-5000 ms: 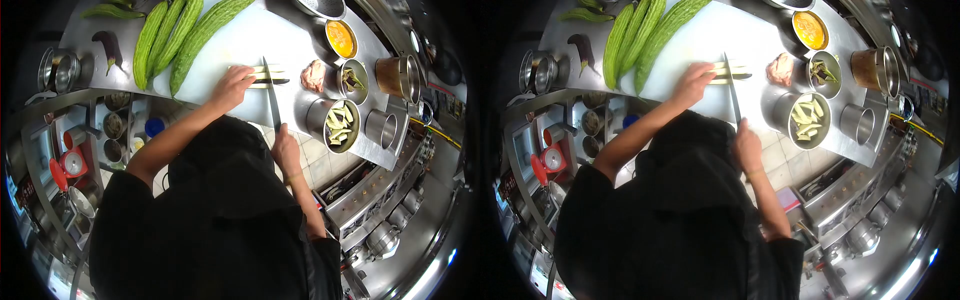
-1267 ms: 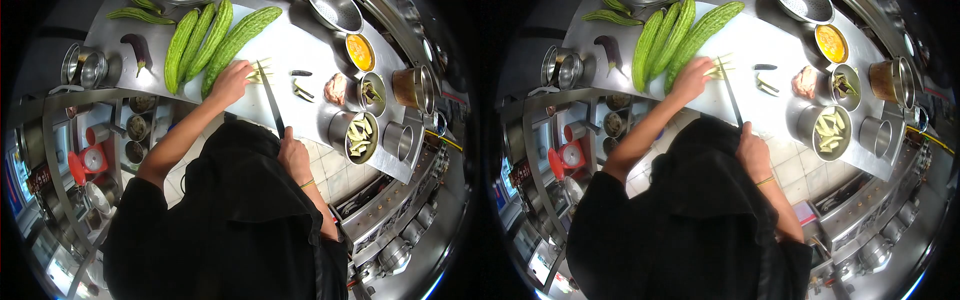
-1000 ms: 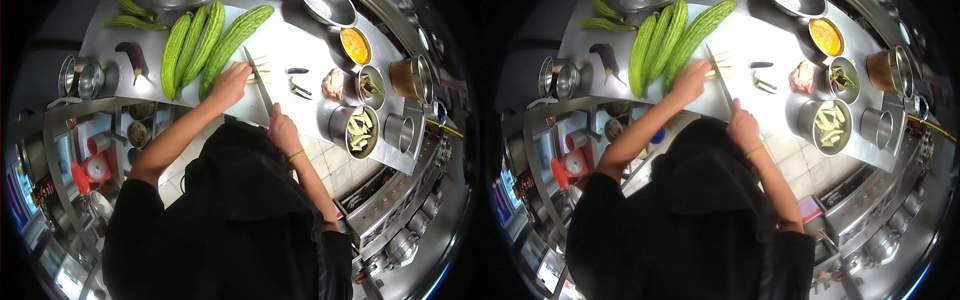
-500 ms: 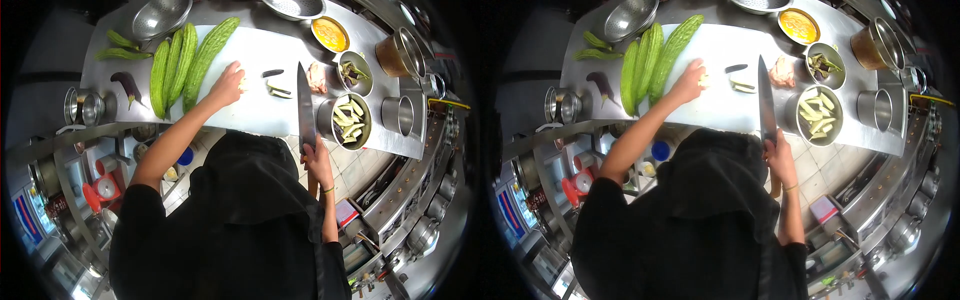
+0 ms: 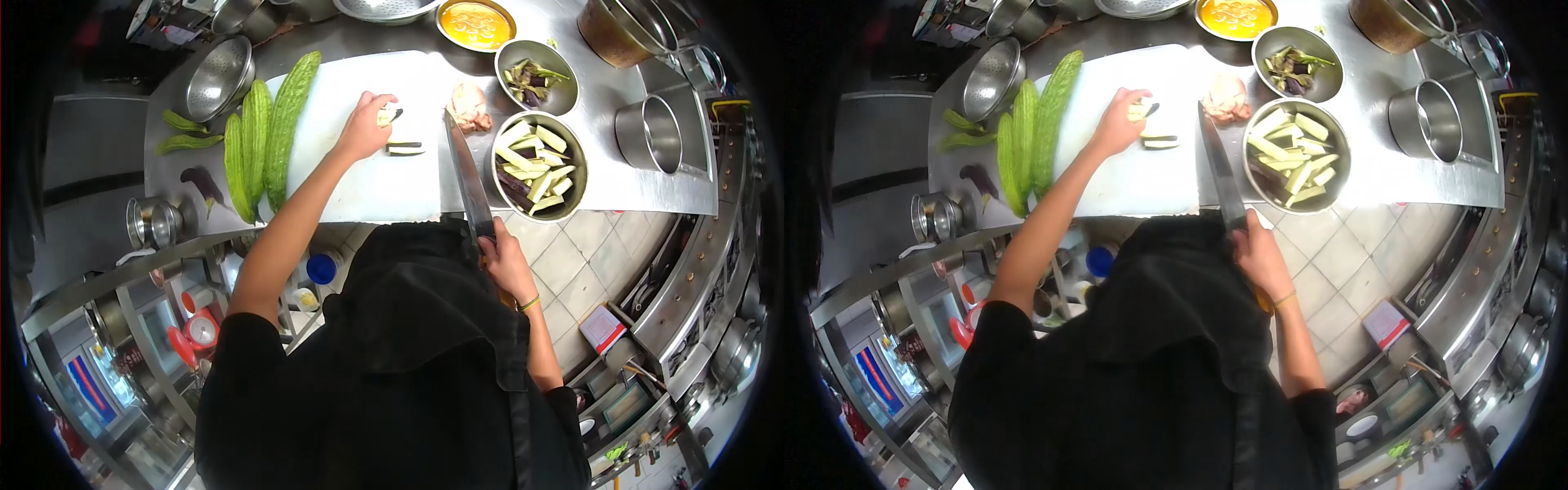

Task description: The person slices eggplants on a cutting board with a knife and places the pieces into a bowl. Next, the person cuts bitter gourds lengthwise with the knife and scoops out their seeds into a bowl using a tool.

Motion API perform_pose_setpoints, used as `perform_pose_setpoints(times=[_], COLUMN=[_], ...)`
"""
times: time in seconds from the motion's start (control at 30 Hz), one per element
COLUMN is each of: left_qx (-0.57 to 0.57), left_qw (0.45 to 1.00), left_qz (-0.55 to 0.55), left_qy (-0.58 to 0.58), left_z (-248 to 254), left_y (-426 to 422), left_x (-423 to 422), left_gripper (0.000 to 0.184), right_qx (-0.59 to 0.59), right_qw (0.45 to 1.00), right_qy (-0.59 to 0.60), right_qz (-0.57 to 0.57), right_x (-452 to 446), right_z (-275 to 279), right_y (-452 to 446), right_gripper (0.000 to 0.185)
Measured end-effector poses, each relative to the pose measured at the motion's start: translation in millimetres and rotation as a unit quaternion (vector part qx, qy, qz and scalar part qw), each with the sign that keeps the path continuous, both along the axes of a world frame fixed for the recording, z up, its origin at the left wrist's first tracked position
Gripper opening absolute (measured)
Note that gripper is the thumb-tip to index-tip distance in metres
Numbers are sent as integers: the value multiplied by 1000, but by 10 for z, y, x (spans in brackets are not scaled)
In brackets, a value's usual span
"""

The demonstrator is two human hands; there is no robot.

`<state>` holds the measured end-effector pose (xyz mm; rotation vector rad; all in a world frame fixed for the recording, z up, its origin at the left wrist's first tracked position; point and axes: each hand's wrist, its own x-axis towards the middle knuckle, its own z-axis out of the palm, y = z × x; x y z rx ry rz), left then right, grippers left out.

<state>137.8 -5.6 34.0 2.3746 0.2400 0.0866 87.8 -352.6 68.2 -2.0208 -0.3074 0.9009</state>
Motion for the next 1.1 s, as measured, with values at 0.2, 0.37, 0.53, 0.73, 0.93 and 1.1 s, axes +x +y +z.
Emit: perform_pose_setpoints(times=[0.2,0.37,0.53,0.73,0.93,1.1], left_qx=[127,227,254,251,-72,-23], left_qw=[986,963,954,955,996,974], left_qz=[-101,-95,-68,41,46,-221], left_qy=[39,107,144,155,35,37], left_z=[-27,142,151,-46,627,1083], left_y=[-348,-612,-700,-437,-755,-1840], left_x=[-192,-211,-176,82,334,718], left_gripper=[60,58,52,43,37,72], right_qx=[6,11,14,29,20,4], right_qw=[1000,1000,997,996,995,997], right_qy=[-8,-2,-57,-61,-89,-71], right_qz=[9,19,54,64,34,42], right_x=[106,149,174,219,166,60], right_z=[-56,-155,-256,-328,-281,-259], right_y=[-194,-284,-355,-362,-410,-369], right_gripper=[35,35,19,20,26,26])
